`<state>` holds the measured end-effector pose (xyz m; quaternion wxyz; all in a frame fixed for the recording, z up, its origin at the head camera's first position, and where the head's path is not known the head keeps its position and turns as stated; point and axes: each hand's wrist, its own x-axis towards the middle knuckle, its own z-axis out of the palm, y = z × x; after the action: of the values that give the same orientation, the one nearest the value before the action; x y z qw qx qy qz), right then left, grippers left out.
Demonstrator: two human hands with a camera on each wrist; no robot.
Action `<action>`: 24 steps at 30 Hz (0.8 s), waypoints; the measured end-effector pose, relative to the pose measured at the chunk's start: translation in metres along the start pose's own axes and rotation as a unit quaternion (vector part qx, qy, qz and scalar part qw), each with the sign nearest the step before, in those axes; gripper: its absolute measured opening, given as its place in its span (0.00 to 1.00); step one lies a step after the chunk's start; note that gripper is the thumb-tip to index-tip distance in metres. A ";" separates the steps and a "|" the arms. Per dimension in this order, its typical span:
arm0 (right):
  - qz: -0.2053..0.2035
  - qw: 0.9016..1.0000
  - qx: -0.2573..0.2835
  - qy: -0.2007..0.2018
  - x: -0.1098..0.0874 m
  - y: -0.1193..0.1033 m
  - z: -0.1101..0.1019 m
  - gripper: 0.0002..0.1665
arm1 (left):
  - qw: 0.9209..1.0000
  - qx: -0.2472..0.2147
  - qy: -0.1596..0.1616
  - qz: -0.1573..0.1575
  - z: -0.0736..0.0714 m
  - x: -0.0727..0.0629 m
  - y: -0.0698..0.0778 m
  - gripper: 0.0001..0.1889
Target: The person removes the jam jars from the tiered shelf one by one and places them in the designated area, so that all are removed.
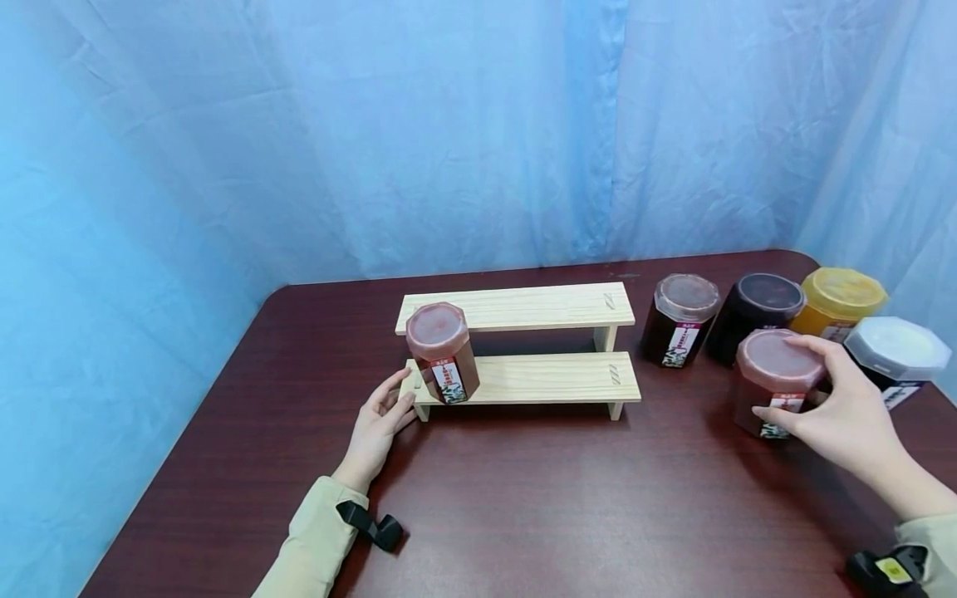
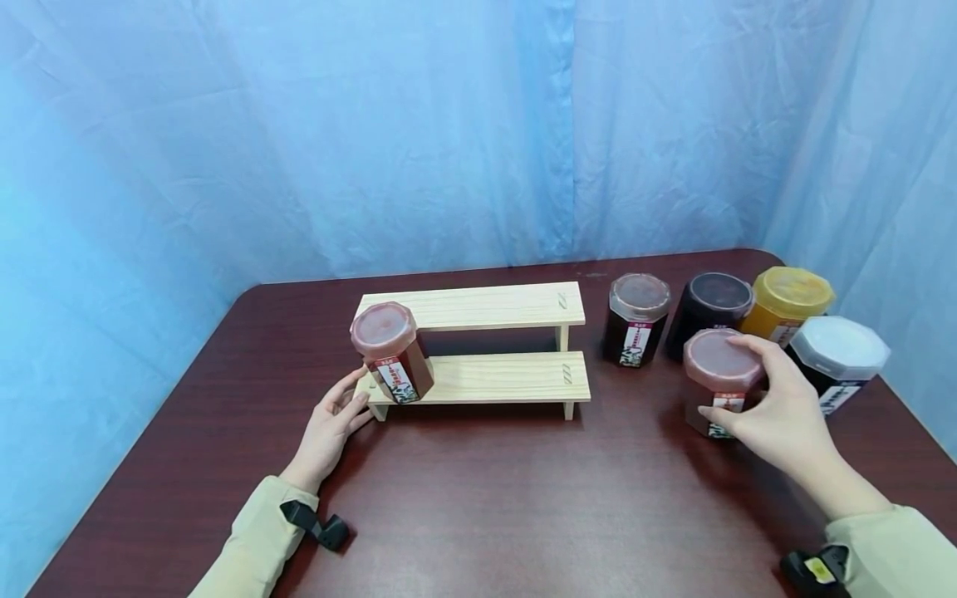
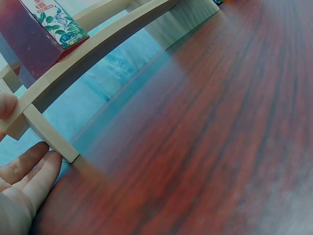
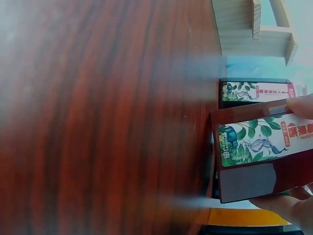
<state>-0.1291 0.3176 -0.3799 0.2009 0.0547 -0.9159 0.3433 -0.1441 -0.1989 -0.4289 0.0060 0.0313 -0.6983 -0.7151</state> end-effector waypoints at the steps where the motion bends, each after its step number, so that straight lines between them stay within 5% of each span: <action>1: 0.002 1.000 -0.004 -0.001 0.000 0.001 0.000 0.56 | 1.000 -0.001 0.000 -0.001 0.000 0.000 0.000 0.25; 24: -0.006 0.999 -0.024 -0.033 0.004 0.015 -0.008 0.54 | 1.000 0.000 0.001 -0.005 -0.001 0.000 0.000 0.25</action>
<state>-0.1342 0.3346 -0.3819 0.1734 0.0666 -0.9296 0.3184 -0.1440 -0.1996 -0.4294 0.0028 0.0354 -0.6984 -0.7149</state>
